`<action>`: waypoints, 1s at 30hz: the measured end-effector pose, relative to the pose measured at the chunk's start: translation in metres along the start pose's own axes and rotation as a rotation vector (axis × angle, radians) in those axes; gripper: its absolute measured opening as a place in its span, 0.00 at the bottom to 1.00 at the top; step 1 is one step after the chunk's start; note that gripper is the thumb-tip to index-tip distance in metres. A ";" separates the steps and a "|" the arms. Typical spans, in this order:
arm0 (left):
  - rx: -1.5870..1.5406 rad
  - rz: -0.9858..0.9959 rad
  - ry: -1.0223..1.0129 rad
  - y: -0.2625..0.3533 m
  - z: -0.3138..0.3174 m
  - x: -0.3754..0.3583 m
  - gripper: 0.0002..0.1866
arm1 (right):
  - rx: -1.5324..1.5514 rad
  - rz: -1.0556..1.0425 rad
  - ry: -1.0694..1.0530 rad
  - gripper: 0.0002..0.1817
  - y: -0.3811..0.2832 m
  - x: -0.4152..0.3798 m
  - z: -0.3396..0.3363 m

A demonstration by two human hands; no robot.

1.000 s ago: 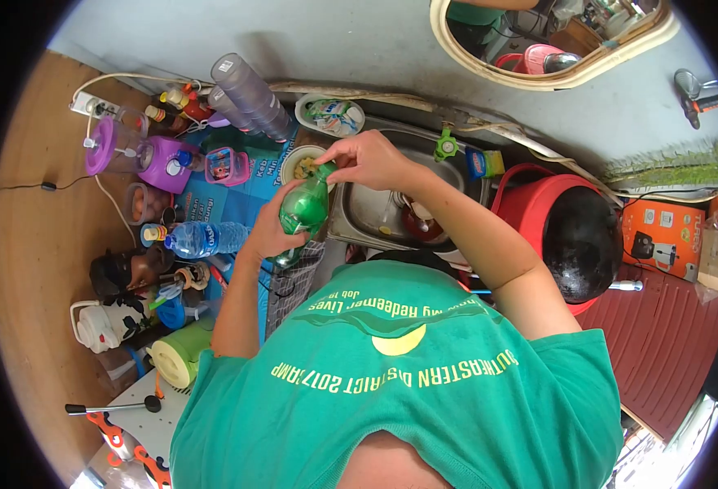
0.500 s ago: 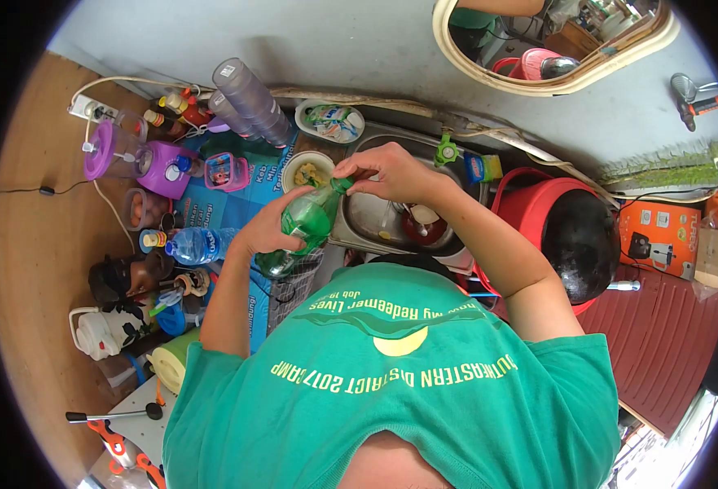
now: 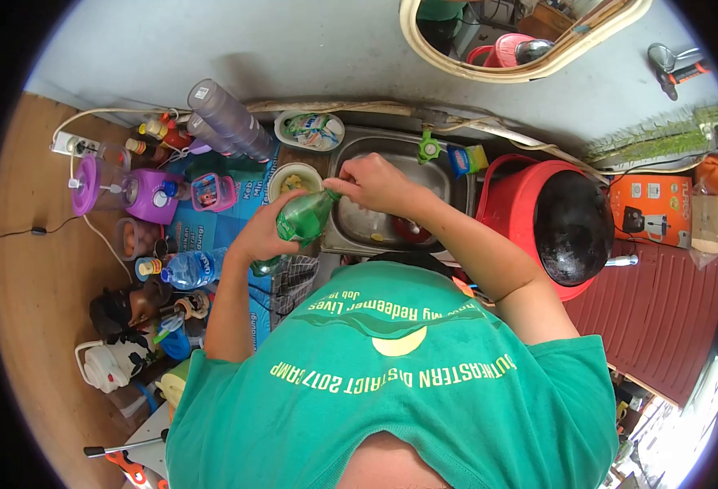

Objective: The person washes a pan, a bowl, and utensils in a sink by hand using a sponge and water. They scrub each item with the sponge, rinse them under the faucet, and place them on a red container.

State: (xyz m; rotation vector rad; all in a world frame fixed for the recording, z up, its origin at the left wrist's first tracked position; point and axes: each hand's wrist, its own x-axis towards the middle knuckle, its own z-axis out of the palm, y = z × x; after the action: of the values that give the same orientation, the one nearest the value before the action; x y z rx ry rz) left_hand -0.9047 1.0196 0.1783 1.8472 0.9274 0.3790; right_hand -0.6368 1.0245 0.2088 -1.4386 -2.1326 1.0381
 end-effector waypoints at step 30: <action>0.320 -0.203 0.547 -0.031 0.055 -0.064 0.47 | -0.238 -0.072 -0.044 0.32 -0.011 0.048 0.090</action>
State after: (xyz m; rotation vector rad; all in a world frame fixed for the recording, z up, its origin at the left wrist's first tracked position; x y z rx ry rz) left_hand -0.9261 0.9438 0.1346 1.9449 1.6120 0.6572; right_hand -0.7223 1.0325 0.1522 -1.4402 -2.3876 0.8199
